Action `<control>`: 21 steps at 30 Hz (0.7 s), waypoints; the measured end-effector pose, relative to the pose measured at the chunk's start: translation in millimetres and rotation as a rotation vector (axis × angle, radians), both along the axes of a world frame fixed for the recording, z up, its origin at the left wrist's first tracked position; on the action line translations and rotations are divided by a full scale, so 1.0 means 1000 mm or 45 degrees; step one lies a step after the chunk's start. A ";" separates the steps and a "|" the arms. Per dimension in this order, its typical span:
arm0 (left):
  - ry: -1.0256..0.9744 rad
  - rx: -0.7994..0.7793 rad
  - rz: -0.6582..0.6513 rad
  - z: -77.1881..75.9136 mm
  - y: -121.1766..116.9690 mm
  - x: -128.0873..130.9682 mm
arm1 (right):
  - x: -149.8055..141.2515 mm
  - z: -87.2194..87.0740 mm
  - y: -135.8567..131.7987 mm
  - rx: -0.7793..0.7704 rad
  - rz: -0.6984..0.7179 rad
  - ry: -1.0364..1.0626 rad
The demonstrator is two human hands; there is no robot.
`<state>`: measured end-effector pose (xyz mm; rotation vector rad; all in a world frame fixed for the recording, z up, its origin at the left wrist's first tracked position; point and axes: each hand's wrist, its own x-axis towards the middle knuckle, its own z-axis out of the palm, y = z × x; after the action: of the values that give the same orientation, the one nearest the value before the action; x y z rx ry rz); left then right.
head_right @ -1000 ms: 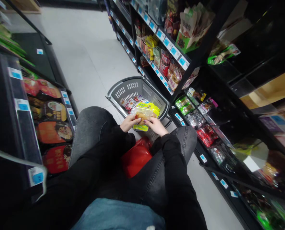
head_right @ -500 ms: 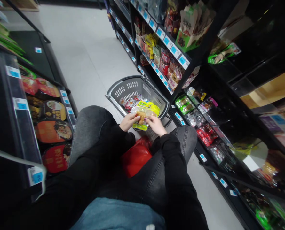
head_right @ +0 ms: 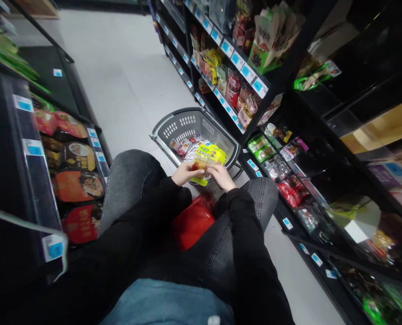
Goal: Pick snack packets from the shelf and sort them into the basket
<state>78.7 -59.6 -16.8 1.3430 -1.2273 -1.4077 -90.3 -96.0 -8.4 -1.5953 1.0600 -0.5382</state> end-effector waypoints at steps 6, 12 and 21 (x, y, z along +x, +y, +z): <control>-0.137 -0.073 -0.077 -0.001 0.002 -0.001 | 0.014 0.009 0.006 0.160 -0.186 -0.276; -0.097 0.002 -0.055 -0.003 0.003 -0.003 | 0.020 0.015 0.009 0.209 -0.253 -0.332; 0.023 0.107 -0.033 -0.001 0.002 -0.005 | 0.019 0.008 0.006 0.168 -0.297 -0.306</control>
<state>73.2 -57.7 -18.2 1.3726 -1.1896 -1.5010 -71.7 -89.7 -0.3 -1.2642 1.0807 -0.7800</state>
